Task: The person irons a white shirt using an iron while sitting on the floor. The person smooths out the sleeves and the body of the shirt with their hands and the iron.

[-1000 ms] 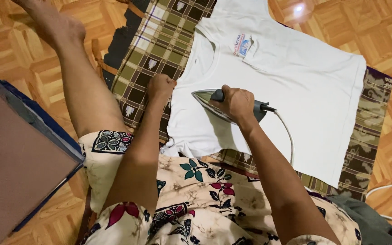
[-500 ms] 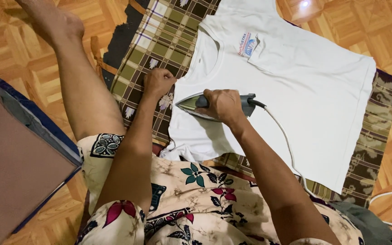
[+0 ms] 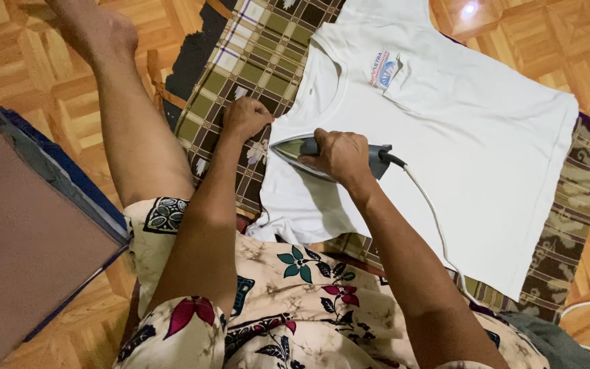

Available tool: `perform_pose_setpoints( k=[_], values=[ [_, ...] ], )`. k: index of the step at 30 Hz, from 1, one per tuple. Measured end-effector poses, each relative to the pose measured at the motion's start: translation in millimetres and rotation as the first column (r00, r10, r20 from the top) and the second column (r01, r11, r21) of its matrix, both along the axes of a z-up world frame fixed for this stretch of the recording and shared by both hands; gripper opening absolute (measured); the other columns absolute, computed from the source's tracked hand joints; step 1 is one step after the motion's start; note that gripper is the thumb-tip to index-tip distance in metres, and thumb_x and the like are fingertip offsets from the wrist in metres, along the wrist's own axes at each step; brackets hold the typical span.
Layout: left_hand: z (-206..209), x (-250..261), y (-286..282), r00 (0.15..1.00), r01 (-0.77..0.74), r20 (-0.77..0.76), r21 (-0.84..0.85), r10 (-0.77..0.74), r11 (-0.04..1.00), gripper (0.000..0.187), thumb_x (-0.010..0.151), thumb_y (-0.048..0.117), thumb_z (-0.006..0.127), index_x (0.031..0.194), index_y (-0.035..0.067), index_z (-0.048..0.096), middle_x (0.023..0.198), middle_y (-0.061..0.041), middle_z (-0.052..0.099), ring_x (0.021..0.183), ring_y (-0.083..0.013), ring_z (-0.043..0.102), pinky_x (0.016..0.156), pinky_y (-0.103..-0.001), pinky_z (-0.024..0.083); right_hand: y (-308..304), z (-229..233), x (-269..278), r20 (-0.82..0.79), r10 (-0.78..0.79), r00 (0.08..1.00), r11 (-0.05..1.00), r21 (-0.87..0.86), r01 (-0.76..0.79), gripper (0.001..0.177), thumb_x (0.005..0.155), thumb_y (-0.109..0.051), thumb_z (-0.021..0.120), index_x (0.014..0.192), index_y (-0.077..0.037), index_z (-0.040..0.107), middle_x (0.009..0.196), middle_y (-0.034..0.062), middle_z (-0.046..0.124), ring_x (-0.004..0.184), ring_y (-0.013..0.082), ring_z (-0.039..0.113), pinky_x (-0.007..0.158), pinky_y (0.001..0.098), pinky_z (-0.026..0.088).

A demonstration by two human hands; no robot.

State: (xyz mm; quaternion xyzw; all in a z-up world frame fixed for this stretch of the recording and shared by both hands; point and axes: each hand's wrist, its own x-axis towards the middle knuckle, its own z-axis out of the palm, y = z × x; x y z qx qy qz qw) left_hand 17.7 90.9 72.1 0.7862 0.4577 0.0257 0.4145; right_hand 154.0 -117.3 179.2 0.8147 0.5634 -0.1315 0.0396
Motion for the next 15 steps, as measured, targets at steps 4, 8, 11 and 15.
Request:
perform_pose_setpoints(
  k=[4, 8, 11, 15],
  values=[
    [-1.7, 1.4, 2.9, 0.999, 0.014, -0.039, 0.012, -0.014, 1.000, 0.018, 0.075, 0.039, 0.072, 0.085, 0.027, 0.082, 0.097, -0.007, 0.078, 0.105, -0.0377, 0.070, 0.094, -0.046, 0.054, 8.9, -1.9, 1.2, -0.020, -0.060, 0.998, 0.998, 0.006, 0.060, 0.052, 0.081, -0.067, 0.072, 0.098, -0.018, 0.066, 0.081, 0.0090, 0.076, 0.085, 0.0322, 0.077, 0.072, 0.0458, 0.059],
    [-0.6, 4.6, 5.4, 0.999, 0.026, -0.041, -0.001, -0.026, 1.000, 0.016, 0.075, 0.038, 0.074, 0.085, 0.027, 0.082, 0.093, -0.005, 0.078, 0.103, -0.0357, 0.071, 0.092, -0.044, 0.055, 7.2, -5.6, -1.5, -0.039, 0.011, 0.999, 1.000, -0.021, -0.012, 0.049, 0.079, -0.065, 0.073, 0.099, -0.020, 0.068, 0.085, 0.0072, 0.077, 0.089, 0.0311, 0.077, 0.077, 0.0453, 0.060],
    [-6.9, 2.8, 0.9, 0.999, 0.014, -0.039, -0.003, -0.014, 1.000, 0.017, 0.076, 0.038, 0.074, 0.085, 0.026, 0.082, 0.093, -0.006, 0.078, 0.103, -0.0359, 0.071, 0.092, -0.046, 0.054, -1.2, -4.3, 0.9, -0.051, 0.010, 0.999, 0.999, -0.041, -0.012, 0.050, 0.081, -0.065, 0.073, 0.100, -0.019, 0.068, 0.088, 0.0084, 0.077, 0.092, 0.0317, 0.077, 0.078, 0.0466, 0.060],
    [-19.8, 5.2, -0.5, 0.999, 0.000, -0.044, 0.026, 0.001, 1.000, 0.020, 0.076, 0.039, 0.071, 0.085, 0.025, 0.081, 0.094, -0.005, 0.078, 0.104, -0.0356, 0.071, 0.092, -0.047, 0.055, -18.2, 15.3, 24.7, -0.040, -0.119, 0.992, 0.990, -0.084, 0.115, 0.057, 0.083, -0.070, 0.068, 0.104, -0.017, 0.067, 0.092, 0.0115, 0.077, 0.096, 0.0361, 0.076, 0.081, 0.0508, 0.059]
  ],
)
